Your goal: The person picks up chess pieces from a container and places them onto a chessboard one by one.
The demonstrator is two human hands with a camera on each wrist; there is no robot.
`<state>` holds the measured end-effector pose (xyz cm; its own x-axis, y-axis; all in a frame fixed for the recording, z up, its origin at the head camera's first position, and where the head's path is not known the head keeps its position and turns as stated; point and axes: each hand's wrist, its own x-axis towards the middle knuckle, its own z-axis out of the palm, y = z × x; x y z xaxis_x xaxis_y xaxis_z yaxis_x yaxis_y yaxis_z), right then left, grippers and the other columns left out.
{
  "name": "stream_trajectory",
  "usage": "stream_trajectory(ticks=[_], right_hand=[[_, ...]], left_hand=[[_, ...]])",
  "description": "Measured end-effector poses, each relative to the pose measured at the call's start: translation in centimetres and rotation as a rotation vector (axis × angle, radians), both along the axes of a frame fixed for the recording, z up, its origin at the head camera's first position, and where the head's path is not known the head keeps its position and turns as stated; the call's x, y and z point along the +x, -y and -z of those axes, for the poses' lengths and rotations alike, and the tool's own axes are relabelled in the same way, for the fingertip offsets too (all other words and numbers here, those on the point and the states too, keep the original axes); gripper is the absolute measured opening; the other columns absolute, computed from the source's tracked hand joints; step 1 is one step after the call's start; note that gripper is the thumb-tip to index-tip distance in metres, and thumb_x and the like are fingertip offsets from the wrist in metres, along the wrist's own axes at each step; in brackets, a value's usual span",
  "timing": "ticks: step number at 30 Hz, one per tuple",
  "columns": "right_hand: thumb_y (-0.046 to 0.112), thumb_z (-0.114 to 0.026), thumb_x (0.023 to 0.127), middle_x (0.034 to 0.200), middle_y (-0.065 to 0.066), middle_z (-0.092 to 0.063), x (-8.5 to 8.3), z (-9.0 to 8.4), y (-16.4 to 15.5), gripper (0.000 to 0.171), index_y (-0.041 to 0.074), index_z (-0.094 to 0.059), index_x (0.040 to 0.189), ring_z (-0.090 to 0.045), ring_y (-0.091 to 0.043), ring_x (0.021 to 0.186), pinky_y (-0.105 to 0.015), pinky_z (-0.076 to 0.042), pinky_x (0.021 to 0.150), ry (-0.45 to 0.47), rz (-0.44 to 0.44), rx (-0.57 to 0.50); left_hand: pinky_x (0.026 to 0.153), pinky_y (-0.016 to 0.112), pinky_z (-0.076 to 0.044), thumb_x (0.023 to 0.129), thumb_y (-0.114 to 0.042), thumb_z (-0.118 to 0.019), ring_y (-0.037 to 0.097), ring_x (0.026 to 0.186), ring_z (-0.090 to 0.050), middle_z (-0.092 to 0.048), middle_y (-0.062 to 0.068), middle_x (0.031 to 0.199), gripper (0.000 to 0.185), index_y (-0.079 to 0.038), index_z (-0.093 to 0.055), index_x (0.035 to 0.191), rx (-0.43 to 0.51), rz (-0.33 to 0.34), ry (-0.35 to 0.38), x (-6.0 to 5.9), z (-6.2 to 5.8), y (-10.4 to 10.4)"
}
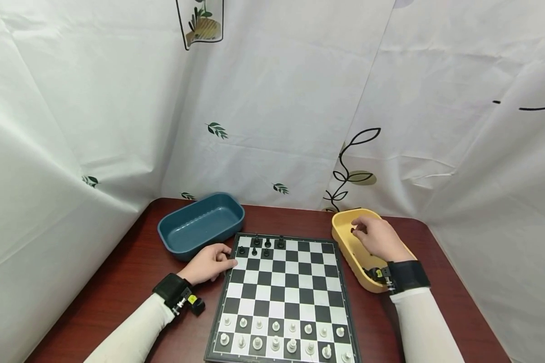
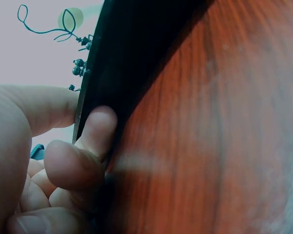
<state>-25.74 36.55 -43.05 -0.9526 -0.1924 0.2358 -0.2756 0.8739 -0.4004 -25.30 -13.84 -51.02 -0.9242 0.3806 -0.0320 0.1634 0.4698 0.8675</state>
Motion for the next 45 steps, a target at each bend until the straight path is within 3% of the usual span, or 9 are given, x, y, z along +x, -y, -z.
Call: stream_trajectory(ticks=[5, 11, 16, 24, 34, 45], right_hand=[[0.012, -0.078, 0.104, 0.098, -0.008, -0.076, 0.4, -0.7, 0.4, 0.008, 0.007, -0.078, 0.110, -0.062, -0.014, 0.049, -0.038, -0.055, 0.063, -0.048, 0.008, 0.001], [0.011, -0.081, 0.102, 0.100, -0.005, -0.076, 0.9, -1.8, 1.6, 0.004, 0.011, -0.081, 0.105, -0.063, -0.017, 0.074, -0.045, -0.052, 0.074, -0.167, -0.020, 0.049], [0.010, -0.080, 0.101, 0.105, -0.007, -0.076, 1.1, -2.3, 3.0, 0.005, 0.010, -0.081, 0.106, -0.067, -0.026, 0.090, -0.049, -0.055, 0.079, -0.191, -0.039, 0.050], [0.013, -0.081, 0.100, 0.096, 0.001, -0.076, 0.5, -2.5, 5.9, 0.002, 0.011, -0.081, 0.100, -0.065, -0.019, 0.083, -0.046, -0.056, 0.078, -0.250, -0.133, 0.116], [0.007, -0.078, 0.102, 0.101, 0.000, -0.073, 0.3, -2.0, 10.6, 0.006, 0.011, -0.080, 0.106, -0.069, -0.019, 0.089, -0.046, -0.060, 0.082, -0.135, -0.234, 0.087], [0.009, -0.080, 0.102, 0.097, 0.007, -0.067, -0.4, -0.8, 14.7, 0.005, 0.013, -0.080, 0.104, -0.059, -0.006, 0.081, -0.032, -0.056, 0.074, -0.078, -0.390, 0.149]], left_hand=[[0.049, 0.030, -0.046, 0.103, -0.026, -0.082, 0.012, 0.045, -0.050, -0.063, 0.000, 0.069, 0.049, 0.007, -0.063, 0.134, 0.001, 0.001, -0.006, -0.1, -0.1, 0.0], [0.052, 0.031, -0.049, 0.103, -0.026, -0.082, 0.013, 0.045, -0.051, -0.062, 0.000, 0.069, 0.050, 0.007, -0.063, 0.135, -0.015, -0.003, -0.014, 0.0, -0.2, 0.1], [0.053, 0.032, -0.050, 0.103, -0.026, -0.081, 0.013, 0.045, -0.051, -0.063, 0.000, 0.069, 0.050, 0.007, -0.063, 0.136, -0.014, -0.004, -0.007, 0.0, -0.1, 0.0], [0.054, 0.032, -0.051, 0.103, -0.026, -0.081, 0.013, 0.046, -0.051, -0.063, 0.000, 0.069, 0.049, 0.006, -0.063, 0.135, -0.011, -0.005, -0.011, -0.1, 0.0, 0.1], [0.053, 0.032, -0.050, 0.103, -0.026, -0.081, 0.013, 0.045, -0.051, -0.063, 0.000, 0.069, 0.050, 0.007, -0.063, 0.135, -0.004, 0.003, -0.008, -0.1, 0.0, 0.0], [0.052, 0.030, -0.049, 0.103, -0.027, -0.082, 0.013, 0.045, -0.051, -0.063, -0.001, 0.070, 0.049, 0.006, -0.063, 0.134, -0.004, 0.000, -0.011, 0.0, 0.2, 0.1]])
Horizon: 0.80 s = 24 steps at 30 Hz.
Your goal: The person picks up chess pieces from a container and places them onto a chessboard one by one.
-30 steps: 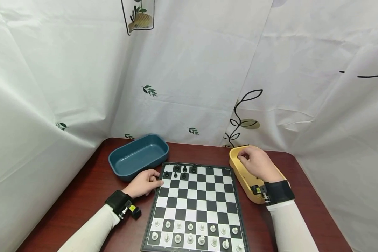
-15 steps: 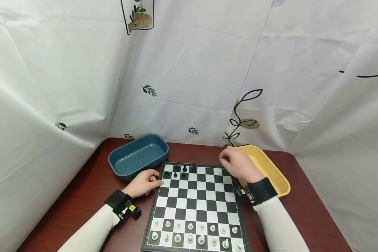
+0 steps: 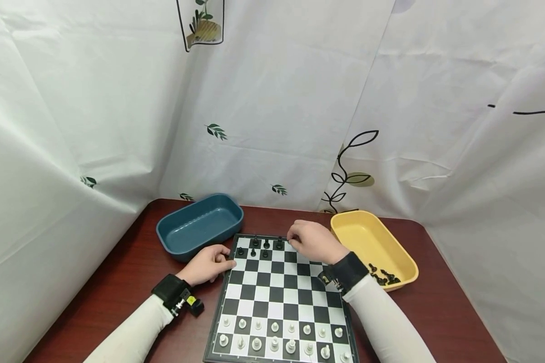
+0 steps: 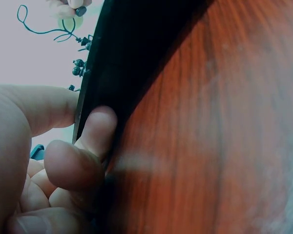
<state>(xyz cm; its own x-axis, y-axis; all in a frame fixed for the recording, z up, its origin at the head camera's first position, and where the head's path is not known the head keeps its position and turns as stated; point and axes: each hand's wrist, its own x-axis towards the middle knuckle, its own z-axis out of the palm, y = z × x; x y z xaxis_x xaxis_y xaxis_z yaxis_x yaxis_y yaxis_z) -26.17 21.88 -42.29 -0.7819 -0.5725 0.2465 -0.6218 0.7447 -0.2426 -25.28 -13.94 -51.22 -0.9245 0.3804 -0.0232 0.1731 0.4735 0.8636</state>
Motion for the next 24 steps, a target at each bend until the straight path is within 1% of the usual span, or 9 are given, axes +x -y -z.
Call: stream_trajectory(ticks=[2, 4, 8, 13, 18, 24], right_hand=[[0.010, -0.080, 0.102, 0.097, 0.008, -0.067, 0.0, 0.3, 0.6, 0.005, 0.014, -0.081, 0.103, -0.060, -0.005, 0.082, -0.031, -0.056, 0.074, 0.000, -0.027, 0.023], [0.011, -0.080, 0.103, 0.098, 0.007, -0.068, 0.0, 0.4, 1.1, 0.003, 0.012, -0.082, 0.104, -0.061, -0.006, 0.082, -0.031, -0.057, 0.075, 0.003, -0.045, 0.048], [0.011, -0.081, 0.102, 0.097, 0.006, -0.069, -0.2, 0.6, 2.2, 0.003, 0.011, -0.083, 0.104, -0.062, -0.008, 0.082, -0.033, -0.058, 0.076, 0.014, -0.058, 0.101], [0.010, -0.083, 0.099, 0.095, 0.008, -0.069, -0.3, 1.0, 3.1, 0.006, 0.016, -0.084, 0.101, -0.063, -0.008, 0.081, -0.033, -0.059, 0.077, 0.004, -0.070, 0.168], [0.008, -0.084, 0.098, 0.093, 0.007, -0.069, -0.4, 1.3, 3.6, 0.007, 0.015, -0.083, 0.099, -0.063, -0.009, 0.080, -0.033, -0.059, 0.076, -0.007, -0.096, 0.176], [0.006, -0.083, 0.097, 0.092, 0.006, -0.069, -0.8, 1.9, 3.8, 0.009, 0.015, -0.082, 0.098, -0.062, -0.007, 0.079, -0.033, -0.059, 0.075, -0.013, -0.135, 0.184]], left_hand=[[0.051, 0.031, -0.048, 0.103, -0.026, -0.082, 0.013, 0.045, -0.051, -0.063, 0.000, 0.070, 0.049, 0.006, -0.063, 0.134, 0.000, 0.003, 0.000, 0.1, 0.0, 0.0], [0.051, 0.031, -0.049, 0.103, -0.027, -0.082, 0.013, 0.045, -0.051, -0.063, 0.000, 0.070, 0.049, 0.006, -0.063, 0.134, -0.003, 0.003, 0.003, 0.2, 0.1, 0.1], [0.052, 0.031, -0.050, 0.103, -0.027, -0.082, 0.013, 0.045, -0.051, -0.063, 0.000, 0.069, 0.048, 0.005, -0.064, 0.134, -0.003, -0.004, -0.005, 0.1, 0.0, 0.0], [0.052, 0.032, -0.051, 0.102, -0.027, -0.082, 0.013, 0.045, -0.052, -0.063, 0.000, 0.070, 0.049, 0.006, -0.064, 0.133, 0.000, -0.002, -0.014, 0.0, -0.1, 0.0], [0.052, 0.032, -0.050, 0.103, -0.027, -0.082, 0.013, 0.045, -0.051, -0.063, 0.000, 0.071, 0.050, 0.007, -0.064, 0.134, 0.004, 0.002, -0.010, 0.0, 0.0, 0.0], [0.053, 0.032, -0.051, 0.102, -0.027, -0.082, 0.013, 0.045, -0.052, -0.063, 0.000, 0.070, 0.050, 0.007, -0.064, 0.134, 0.003, 0.000, -0.010, -0.1, 0.0, 0.0]])
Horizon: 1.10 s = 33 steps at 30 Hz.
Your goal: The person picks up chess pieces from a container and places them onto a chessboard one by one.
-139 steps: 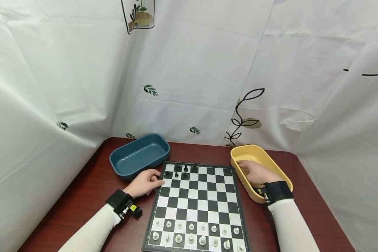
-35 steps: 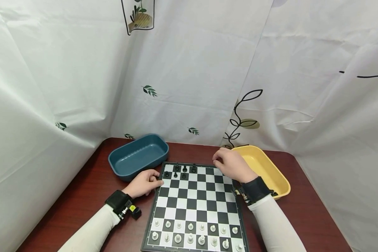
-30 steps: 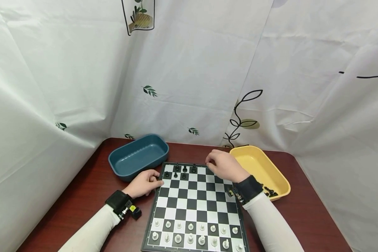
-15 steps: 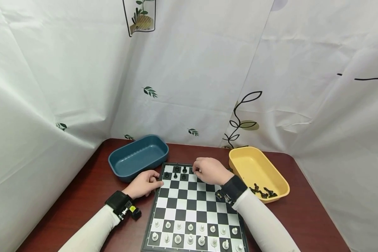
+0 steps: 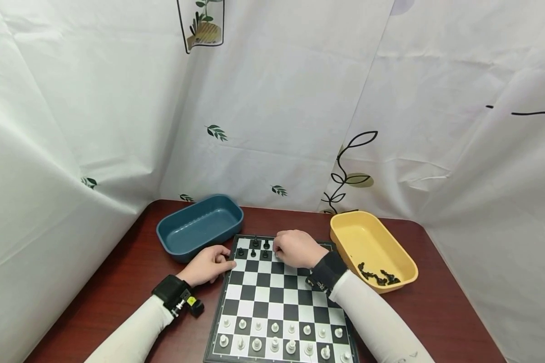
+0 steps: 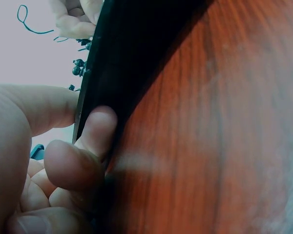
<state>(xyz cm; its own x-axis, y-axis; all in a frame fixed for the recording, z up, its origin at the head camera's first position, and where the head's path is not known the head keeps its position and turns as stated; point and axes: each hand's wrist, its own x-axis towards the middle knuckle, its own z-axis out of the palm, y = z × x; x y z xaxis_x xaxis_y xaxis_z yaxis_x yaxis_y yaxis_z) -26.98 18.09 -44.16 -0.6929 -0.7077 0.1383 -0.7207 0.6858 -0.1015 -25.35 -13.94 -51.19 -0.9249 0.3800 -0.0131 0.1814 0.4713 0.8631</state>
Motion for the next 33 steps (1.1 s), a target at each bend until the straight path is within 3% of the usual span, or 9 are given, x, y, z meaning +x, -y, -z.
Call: stream_trajectory(ticks=[17, 33], right_hand=[[0.005, -0.081, 0.096, 0.089, 0.007, -0.067, 0.3, 0.5, 0.4, 0.013, 0.019, -0.080, 0.093, -0.062, -0.009, 0.076, -0.033, -0.058, 0.072, -0.026, -0.004, 0.029], [0.007, -0.086, 0.094, 0.104, 0.001, -0.077, 1.4, -0.1, -0.5, 0.016, 0.013, -0.083, 0.109, -0.072, -0.015, 0.087, -0.038, -0.061, 0.078, -0.056, 0.043, 0.023]], left_hand=[[0.052, 0.031, -0.050, 0.102, -0.027, -0.081, 0.013, 0.044, -0.053, -0.063, -0.001, 0.067, 0.048, 0.007, -0.065, 0.132, -0.005, 0.011, -0.014, -0.1, 0.1, -0.1], [0.052, 0.031, -0.050, 0.102, -0.026, -0.081, 0.013, 0.044, -0.053, -0.064, -0.001, 0.067, 0.048, 0.007, -0.065, 0.133, -0.019, 0.007, -0.016, -0.1, 0.1, 0.0]])
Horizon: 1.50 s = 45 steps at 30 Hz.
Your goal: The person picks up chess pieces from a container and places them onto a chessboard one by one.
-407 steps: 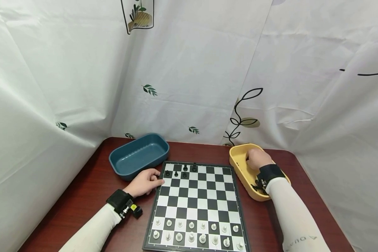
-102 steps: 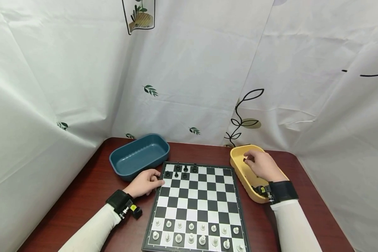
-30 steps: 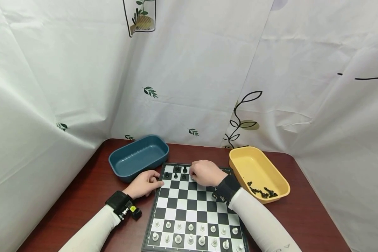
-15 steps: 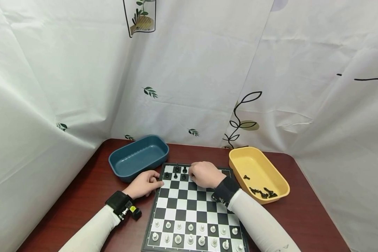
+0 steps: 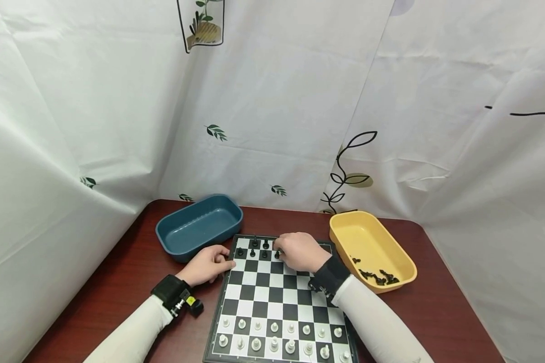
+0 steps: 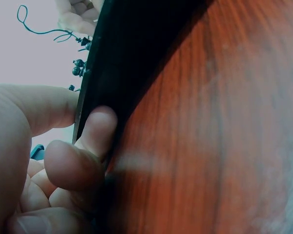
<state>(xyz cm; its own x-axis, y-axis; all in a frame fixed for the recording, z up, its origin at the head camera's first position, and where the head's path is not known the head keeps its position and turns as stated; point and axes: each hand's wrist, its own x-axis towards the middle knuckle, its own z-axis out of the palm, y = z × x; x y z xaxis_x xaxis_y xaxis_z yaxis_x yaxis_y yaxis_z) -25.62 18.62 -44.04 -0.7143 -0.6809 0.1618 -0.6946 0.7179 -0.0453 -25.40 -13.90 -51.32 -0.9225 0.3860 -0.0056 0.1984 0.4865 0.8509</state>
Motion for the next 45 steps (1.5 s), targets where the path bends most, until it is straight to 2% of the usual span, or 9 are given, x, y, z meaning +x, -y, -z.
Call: stream_trajectory(ticks=[9, 15, 26, 32, 39, 42, 45], right_hand=[[0.009, -0.088, 0.095, 0.102, 0.002, -0.077, 0.4, -1.8, -2.8, 0.016, 0.011, -0.083, 0.110, -0.073, -0.014, 0.087, -0.036, -0.061, 0.076, -0.039, 0.063, -0.091], [0.011, -0.087, 0.097, 0.098, 0.004, -0.074, 0.4, -2.5, -5.0, 0.012, 0.011, -0.082, 0.108, -0.068, -0.011, 0.083, -0.036, -0.059, 0.075, -0.026, 0.119, -0.133], [0.011, -0.084, 0.100, 0.102, -0.001, -0.078, 0.8, -3.0, -8.5, 0.011, 0.008, -0.083, 0.110, -0.072, -0.022, 0.091, -0.048, -0.061, 0.083, -0.020, 0.219, -0.196], [0.009, -0.082, 0.100, 0.102, -0.001, -0.078, 1.1, -3.4, -9.9, 0.009, 0.009, -0.083, 0.109, -0.068, -0.017, 0.086, -0.045, -0.059, 0.080, -0.004, 0.263, -0.243], [0.011, -0.086, 0.097, 0.092, 0.008, -0.074, 1.3, -3.7, -11.7, 0.007, 0.017, -0.082, 0.097, -0.068, -0.017, 0.083, -0.040, -0.056, 0.074, -0.121, 0.250, -0.237], [0.010, -0.085, 0.097, 0.092, 0.007, -0.074, 1.3, -3.8, -12.5, 0.009, 0.018, -0.082, 0.096, -0.067, -0.018, 0.082, -0.040, -0.055, 0.072, -0.116, 0.256, -0.259], [0.010, -0.084, 0.099, 0.098, 0.002, -0.076, 1.5, -4.1, -13.2, 0.005, 0.014, -0.084, 0.103, -0.068, -0.019, 0.083, -0.041, -0.056, 0.072, -0.078, 0.309, -0.287]], left_hand=[[0.052, 0.032, -0.051, 0.102, -0.027, -0.081, 0.013, 0.045, -0.053, -0.064, -0.001, 0.068, 0.049, 0.007, -0.064, 0.133, 0.013, 0.005, -0.002, -0.1, 0.1, 0.0], [0.052, 0.033, -0.051, 0.102, -0.027, -0.081, 0.014, 0.044, -0.053, -0.064, 0.000, 0.067, 0.050, 0.008, -0.064, 0.133, 0.021, 0.004, -0.002, 0.0, 0.0, 0.0], [0.052, 0.033, -0.050, 0.103, -0.027, -0.081, 0.013, 0.045, -0.052, -0.065, 0.000, 0.069, 0.049, 0.007, -0.064, 0.133, 0.025, -0.001, 0.005, 0.2, -0.1, 0.0], [0.053, 0.033, -0.050, 0.102, -0.027, -0.081, 0.014, 0.045, -0.052, -0.064, 0.000, 0.069, 0.050, 0.008, -0.064, 0.134, 0.016, -0.006, 0.009, 0.2, -0.2, 0.1], [0.052, 0.031, -0.050, 0.103, -0.027, -0.082, 0.013, 0.045, -0.052, -0.064, 0.000, 0.068, 0.051, 0.008, -0.063, 0.135, 0.021, -0.002, 0.016, 0.1, -0.3, 0.0], [0.052, 0.031, -0.050, 0.102, -0.027, -0.082, 0.013, 0.044, -0.052, -0.064, 0.000, 0.069, 0.050, 0.008, -0.063, 0.134, 0.024, -0.003, 0.018, 0.1, -0.3, 0.0], [0.051, 0.030, -0.049, 0.102, -0.026, -0.082, 0.013, 0.044, -0.052, -0.064, 0.001, 0.069, 0.051, 0.008, -0.063, 0.134, 0.026, -0.008, 0.026, 0.1, -0.3, 0.0]])
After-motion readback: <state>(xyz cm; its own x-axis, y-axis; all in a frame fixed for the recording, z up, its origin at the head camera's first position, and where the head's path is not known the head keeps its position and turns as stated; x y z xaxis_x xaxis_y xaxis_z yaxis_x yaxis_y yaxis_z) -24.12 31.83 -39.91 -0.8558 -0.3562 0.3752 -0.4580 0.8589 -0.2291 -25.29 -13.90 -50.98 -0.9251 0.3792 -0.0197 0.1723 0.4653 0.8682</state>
